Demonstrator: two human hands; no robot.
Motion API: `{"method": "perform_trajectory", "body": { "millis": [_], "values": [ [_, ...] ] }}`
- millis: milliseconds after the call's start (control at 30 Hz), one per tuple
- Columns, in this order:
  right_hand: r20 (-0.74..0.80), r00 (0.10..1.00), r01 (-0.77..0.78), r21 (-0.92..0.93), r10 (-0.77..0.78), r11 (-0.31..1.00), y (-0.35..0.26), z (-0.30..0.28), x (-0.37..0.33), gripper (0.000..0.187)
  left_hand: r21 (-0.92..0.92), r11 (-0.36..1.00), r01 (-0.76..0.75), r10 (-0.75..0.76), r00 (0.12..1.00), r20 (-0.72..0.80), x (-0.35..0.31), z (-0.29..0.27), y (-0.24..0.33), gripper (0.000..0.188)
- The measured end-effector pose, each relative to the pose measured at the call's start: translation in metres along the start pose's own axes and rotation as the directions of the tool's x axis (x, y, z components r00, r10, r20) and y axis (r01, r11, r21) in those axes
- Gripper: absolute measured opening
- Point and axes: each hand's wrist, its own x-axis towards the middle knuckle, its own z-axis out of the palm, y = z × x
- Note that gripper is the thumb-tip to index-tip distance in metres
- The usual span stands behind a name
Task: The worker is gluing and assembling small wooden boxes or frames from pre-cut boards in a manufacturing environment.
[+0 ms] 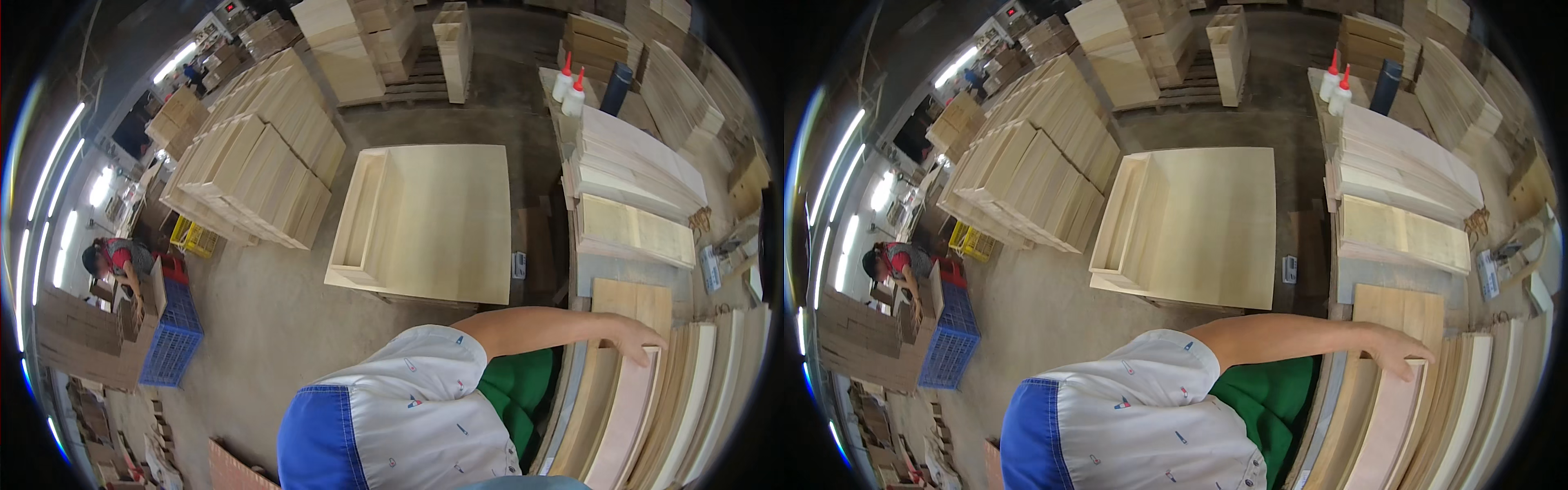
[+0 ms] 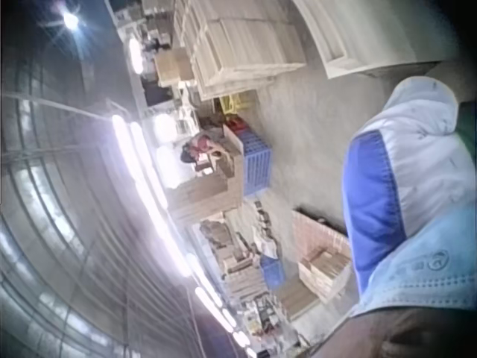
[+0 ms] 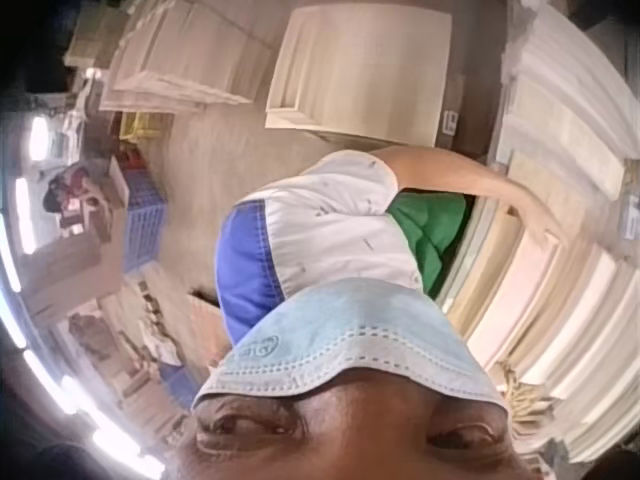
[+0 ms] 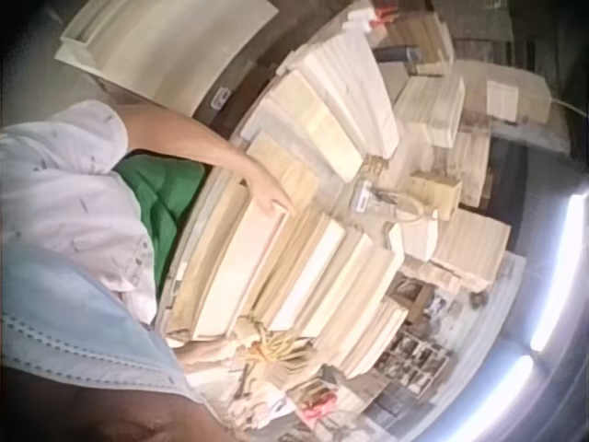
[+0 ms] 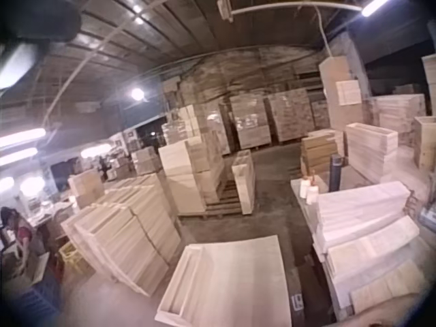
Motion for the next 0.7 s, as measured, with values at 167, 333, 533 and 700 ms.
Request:
{"method": "perform_trajectory", "body": {
  "millis": [167,333,533,700],
  "values": [
    [0.042,0.999,0.009,0.005,-0.009,1.000,-0.006,0.007,0.011,0.062,-0.004,1.000,0.028,-0.028,1.000,-0.001,-0.005,-0.005,0.008,0.077],
    [0.056,0.998,0.005,-0.015,-0.004,1.000,-0.009,0.001,0.010,0.066,-0.134,0.991,-0.026,0.046,0.988,0.149,-0.005,-0.025,0.007,0.095],
    [0.070,0.998,-0.001,-0.029,0.003,1.000,-0.005,-0.004,-0.001,0.072,-0.434,0.896,0.095,0.042,0.954,0.296,-0.011,-0.025,-0.014,0.107],
    [0.076,0.996,-0.033,-0.030,0.036,0.999,0.006,-0.020,-0.016,0.077,-0.397,0.910,0.118,0.000,0.959,0.283,-0.013,-0.016,-0.017,0.099]
  ]
}}
